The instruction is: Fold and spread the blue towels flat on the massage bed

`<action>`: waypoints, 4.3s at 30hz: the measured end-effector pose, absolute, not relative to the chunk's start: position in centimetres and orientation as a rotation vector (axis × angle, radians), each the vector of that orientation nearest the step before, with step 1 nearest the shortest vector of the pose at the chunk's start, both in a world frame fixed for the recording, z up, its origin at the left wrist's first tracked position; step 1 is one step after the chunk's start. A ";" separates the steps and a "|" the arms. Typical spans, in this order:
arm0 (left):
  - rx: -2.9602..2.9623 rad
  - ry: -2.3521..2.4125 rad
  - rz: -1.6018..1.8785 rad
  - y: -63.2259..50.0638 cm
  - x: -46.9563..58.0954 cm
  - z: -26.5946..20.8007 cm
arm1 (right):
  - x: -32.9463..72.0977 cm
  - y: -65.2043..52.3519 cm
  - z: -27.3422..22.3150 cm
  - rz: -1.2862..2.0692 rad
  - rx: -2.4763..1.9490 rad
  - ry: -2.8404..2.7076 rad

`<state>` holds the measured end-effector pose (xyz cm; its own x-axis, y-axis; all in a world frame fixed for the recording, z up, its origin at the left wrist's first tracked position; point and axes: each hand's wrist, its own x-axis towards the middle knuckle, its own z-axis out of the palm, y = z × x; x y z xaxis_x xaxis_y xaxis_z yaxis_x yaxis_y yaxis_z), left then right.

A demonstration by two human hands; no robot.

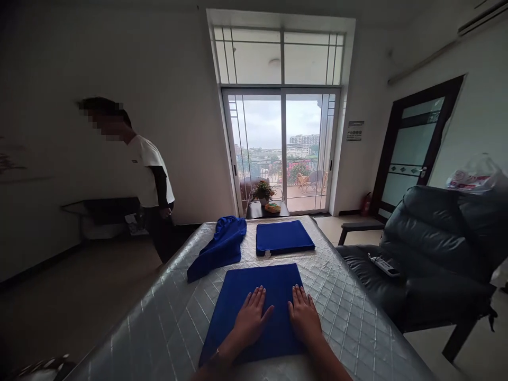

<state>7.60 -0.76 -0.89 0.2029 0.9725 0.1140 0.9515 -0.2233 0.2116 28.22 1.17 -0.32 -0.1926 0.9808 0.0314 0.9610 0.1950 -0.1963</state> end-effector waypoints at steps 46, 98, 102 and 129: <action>2.240 1.958 0.077 -9.2 -1.3 -2.7 | 32.2 -5.0 -5.3 0.213 -1.713 -2.341; 2.430 1.693 0.292 -5.5 7.6 -0.3 | 30.0 -1.4 -2.5 0.088 -1.800 -2.361; 2.228 1.942 0.152 -8.2 1.7 0.0 | 30.3 -1.1 -3.3 0.037 -1.734 -2.381; 2.070 2.135 0.161 -11.2 -1.8 -0.6 | 28.3 3.1 -1.0 0.000 -1.882 -2.431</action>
